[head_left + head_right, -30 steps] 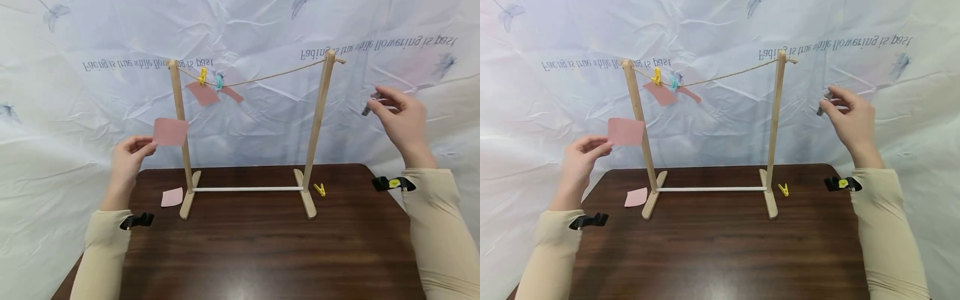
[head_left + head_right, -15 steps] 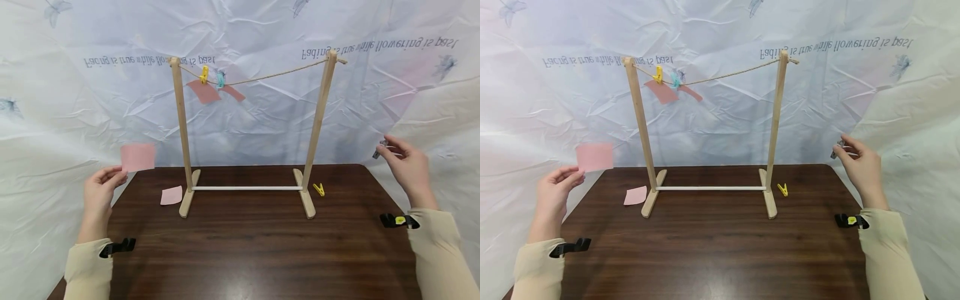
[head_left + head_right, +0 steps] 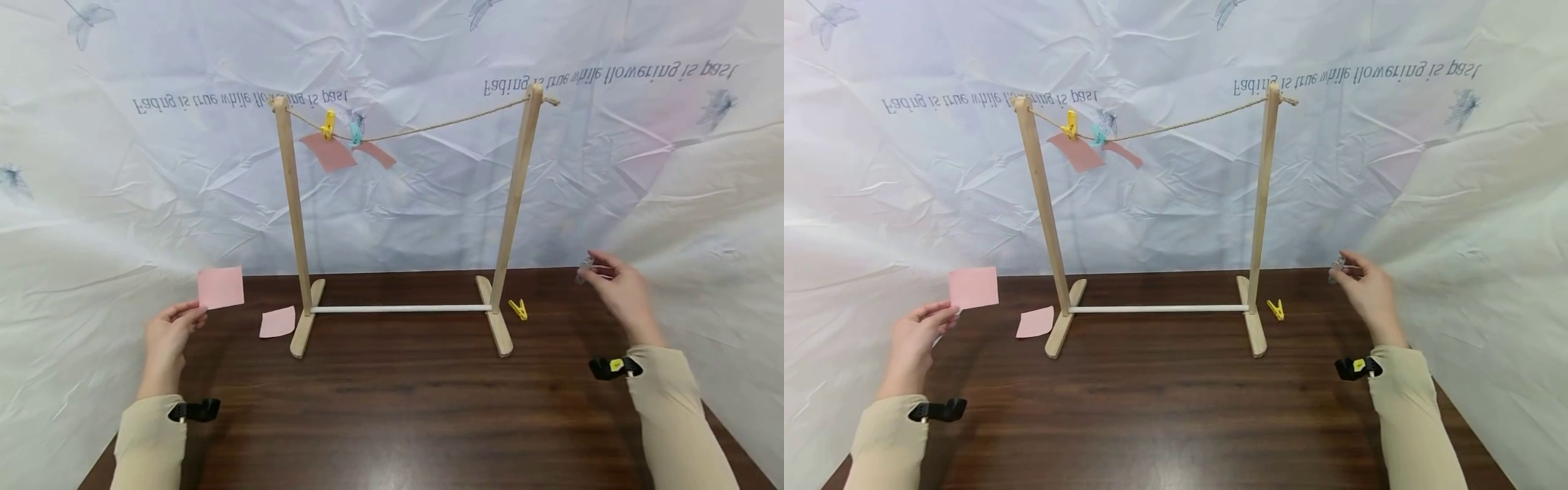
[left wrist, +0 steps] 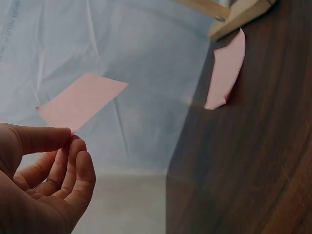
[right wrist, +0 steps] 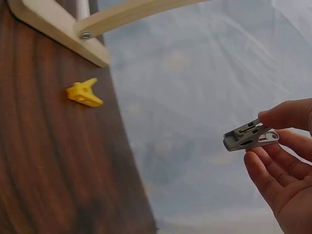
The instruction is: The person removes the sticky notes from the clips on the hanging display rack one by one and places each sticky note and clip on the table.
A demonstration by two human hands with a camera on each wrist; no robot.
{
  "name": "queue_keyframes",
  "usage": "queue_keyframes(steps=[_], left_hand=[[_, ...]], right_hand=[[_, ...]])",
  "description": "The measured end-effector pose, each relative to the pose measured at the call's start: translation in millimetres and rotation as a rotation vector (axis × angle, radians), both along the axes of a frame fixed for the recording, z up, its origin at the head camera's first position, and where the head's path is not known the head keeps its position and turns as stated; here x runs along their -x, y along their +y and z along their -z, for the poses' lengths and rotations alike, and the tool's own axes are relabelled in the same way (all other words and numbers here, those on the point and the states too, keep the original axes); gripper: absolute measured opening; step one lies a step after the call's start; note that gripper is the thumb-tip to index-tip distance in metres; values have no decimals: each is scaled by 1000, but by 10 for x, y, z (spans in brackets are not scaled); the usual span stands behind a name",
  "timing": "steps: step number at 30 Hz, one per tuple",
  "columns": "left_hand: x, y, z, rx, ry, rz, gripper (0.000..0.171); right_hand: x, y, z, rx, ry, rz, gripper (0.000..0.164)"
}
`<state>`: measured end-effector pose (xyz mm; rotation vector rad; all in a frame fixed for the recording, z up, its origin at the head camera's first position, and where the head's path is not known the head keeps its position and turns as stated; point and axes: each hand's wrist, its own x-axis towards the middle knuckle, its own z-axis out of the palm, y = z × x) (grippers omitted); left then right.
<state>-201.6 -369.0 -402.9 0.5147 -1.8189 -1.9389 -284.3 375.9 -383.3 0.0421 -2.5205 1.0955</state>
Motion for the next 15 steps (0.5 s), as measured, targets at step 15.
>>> queue_keyframes(steps=[15], left_hand=[[240, -230, 487, 213, -317, 78, 39]], right_hand=[[307, -147, 598, -139, -177, -36, 58]])
